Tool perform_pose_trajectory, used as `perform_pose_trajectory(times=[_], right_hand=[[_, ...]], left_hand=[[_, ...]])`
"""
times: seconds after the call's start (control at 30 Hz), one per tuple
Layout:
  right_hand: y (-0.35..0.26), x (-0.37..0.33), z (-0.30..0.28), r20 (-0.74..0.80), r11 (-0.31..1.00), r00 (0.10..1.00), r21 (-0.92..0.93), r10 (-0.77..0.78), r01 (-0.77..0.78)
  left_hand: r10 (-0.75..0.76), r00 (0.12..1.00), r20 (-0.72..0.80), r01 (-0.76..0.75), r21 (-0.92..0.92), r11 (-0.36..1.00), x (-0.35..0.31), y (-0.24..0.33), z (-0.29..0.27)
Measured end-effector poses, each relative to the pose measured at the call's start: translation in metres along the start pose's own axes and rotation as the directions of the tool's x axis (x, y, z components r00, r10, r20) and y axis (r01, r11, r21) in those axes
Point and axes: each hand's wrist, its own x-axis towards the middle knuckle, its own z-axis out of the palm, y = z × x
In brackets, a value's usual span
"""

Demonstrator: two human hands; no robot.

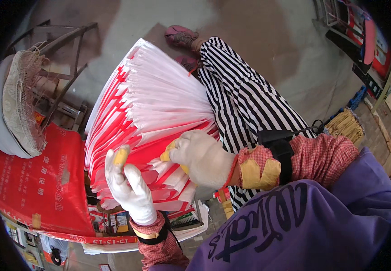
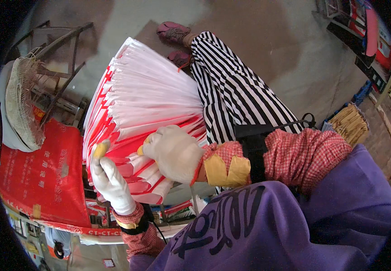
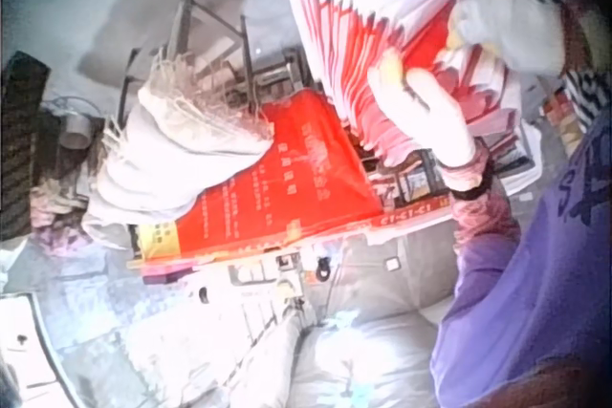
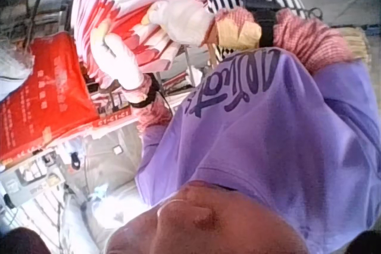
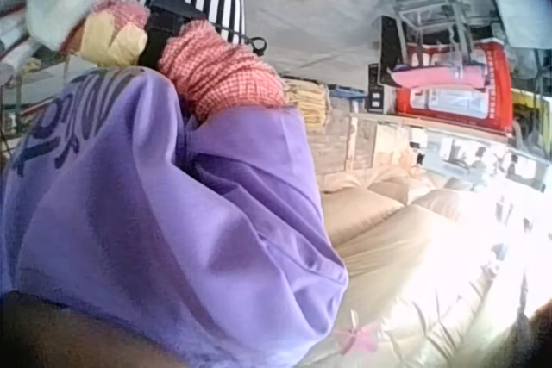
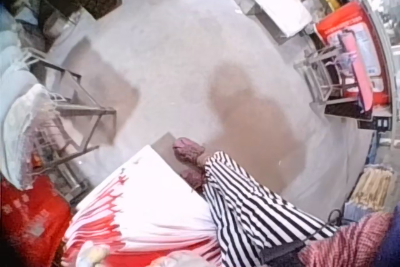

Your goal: The person counts a stack of bags by hand, ties the stack together with a red cord, and carries the bundle across the room to a blue plastic pallet.

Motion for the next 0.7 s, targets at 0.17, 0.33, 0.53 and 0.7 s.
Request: perform_pose_trajectory(times=[0.17, 0.33, 0.53, 0.7], right_hand=[[0.003, 0.011, -0.006, -0.056, 0.994, 0.997, 0.094, 0.051, -0.045], [0.007, 0.034, -0.013, -0.349, 0.996, 0.934, 0.051, 0.081, -0.067], [-0.001, 0.022, 0.000, 0.007, 0.995, 0.995, 0.012, 0.095, -0.095], [-0.010, 0.009, -0.009, 0.174, 0.996, 0.981, -0.037, 0.083, -0.078]], left_hand=[[-0.288, 0.932, 0.218, 0.341, -0.262, 0.903, -0.012, 0.000, -0.001], [-0.272, 0.948, 0.164, 0.302, -0.209, 0.930, -0.029, -0.006, -0.001], [-0.284, 0.940, 0.186, 0.323, -0.231, 0.918, -0.017, -0.005, -0.009], [-0.112, 0.993, 0.048, 0.118, -0.145, 0.982, 0.013, -0.012, 0.004]])
